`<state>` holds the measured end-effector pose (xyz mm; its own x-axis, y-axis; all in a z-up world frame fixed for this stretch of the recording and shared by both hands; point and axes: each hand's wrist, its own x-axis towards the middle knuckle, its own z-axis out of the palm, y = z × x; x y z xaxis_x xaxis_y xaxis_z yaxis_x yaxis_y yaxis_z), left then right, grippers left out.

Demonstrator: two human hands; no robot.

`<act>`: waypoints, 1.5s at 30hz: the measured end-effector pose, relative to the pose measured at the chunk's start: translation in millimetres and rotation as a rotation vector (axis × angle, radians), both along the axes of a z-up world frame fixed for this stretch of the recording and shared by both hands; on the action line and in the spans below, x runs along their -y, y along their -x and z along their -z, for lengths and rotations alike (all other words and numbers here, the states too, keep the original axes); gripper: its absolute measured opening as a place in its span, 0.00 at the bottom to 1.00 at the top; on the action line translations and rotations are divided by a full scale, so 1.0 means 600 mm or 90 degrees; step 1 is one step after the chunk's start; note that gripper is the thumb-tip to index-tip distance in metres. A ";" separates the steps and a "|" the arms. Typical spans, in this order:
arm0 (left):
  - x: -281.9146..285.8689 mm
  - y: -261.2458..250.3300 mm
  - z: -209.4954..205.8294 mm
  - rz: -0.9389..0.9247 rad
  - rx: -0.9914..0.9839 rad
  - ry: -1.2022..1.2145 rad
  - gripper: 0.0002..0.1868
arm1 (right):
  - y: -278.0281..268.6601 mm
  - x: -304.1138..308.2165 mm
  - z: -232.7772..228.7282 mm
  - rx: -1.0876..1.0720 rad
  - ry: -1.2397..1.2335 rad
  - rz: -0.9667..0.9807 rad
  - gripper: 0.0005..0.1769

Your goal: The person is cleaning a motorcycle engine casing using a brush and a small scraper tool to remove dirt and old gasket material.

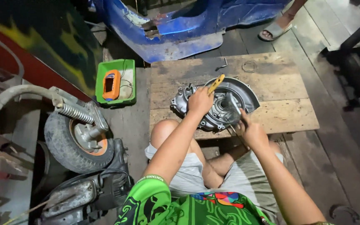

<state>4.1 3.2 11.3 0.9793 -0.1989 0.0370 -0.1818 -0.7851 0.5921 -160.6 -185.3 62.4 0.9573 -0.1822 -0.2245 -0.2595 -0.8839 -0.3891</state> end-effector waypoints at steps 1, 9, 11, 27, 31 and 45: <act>-0.003 0.003 0.001 -0.003 -0.001 0.005 0.21 | -0.003 0.020 0.030 -0.001 0.005 -0.003 0.31; -0.003 -0.005 -0.004 0.019 -0.015 0.011 0.23 | 0.007 -0.022 0.057 0.137 0.009 -0.025 0.35; -0.005 0.000 -0.004 0.018 -0.023 0.012 0.23 | -0.007 0.002 0.073 0.123 0.003 0.025 0.34; -0.002 -0.002 0.005 -0.007 0.005 0.012 0.22 | -0.021 0.050 0.175 0.323 0.268 -0.059 0.14; 0.000 0.003 -0.002 -0.005 0.014 0.014 0.23 | -0.022 0.037 0.154 0.124 0.146 -0.037 0.18; 0.001 0.003 0.000 -0.015 0.010 0.013 0.23 | -0.041 0.072 0.163 0.190 0.109 0.033 0.23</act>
